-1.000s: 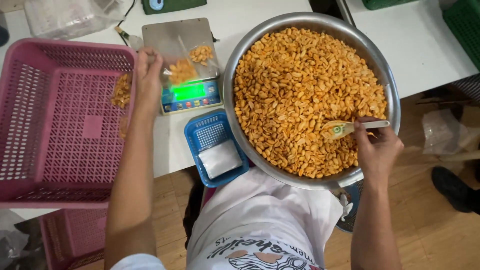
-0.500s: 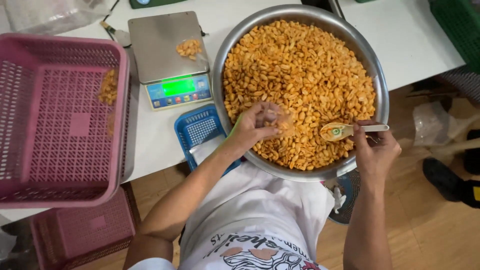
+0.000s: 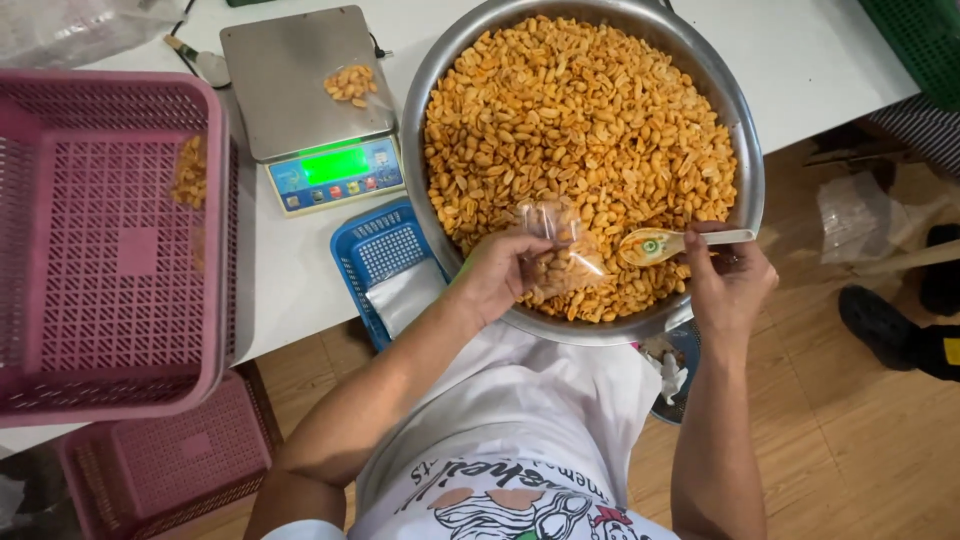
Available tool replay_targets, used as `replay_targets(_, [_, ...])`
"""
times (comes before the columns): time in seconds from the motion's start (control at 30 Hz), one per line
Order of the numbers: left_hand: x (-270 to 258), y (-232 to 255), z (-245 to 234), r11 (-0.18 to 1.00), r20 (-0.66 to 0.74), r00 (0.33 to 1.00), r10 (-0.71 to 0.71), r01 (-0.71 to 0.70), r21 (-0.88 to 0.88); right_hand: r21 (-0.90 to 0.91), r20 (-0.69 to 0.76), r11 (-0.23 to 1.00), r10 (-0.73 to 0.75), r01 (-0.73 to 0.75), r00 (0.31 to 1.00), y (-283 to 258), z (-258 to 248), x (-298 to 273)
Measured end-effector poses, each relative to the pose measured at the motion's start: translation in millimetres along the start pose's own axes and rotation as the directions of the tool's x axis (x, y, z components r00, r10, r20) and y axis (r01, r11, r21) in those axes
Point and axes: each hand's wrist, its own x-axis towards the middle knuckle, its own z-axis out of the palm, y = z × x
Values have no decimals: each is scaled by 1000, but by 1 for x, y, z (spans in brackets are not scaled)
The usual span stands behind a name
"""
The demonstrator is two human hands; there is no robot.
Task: Scooping nuts from a large bowl into small plastic bags and placing them into a collection basket.
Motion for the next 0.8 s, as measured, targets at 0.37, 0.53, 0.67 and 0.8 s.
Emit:
replay_targets(0.37, [-15,2,16,999,-2,1000,2,-2,41,14,-11,1000,9,-9,1000,9,-1,-4])
replay_targets(0.53, [27,-27,-16,987,-7,990,-144,143,-71,4,-32,1000,21,-21,999,11,-1,-4])
replay_targets(0.67, [9,-23,-10,985,3,987,-164,164,-48,-3,-36,1000,28,-28,999,11,-1,-4])
replay_targets(0.8, [-17,-13,-2,996,3,996,-90,90,-11,-2,-29,1000,1,-1,1000,5,5,-5])
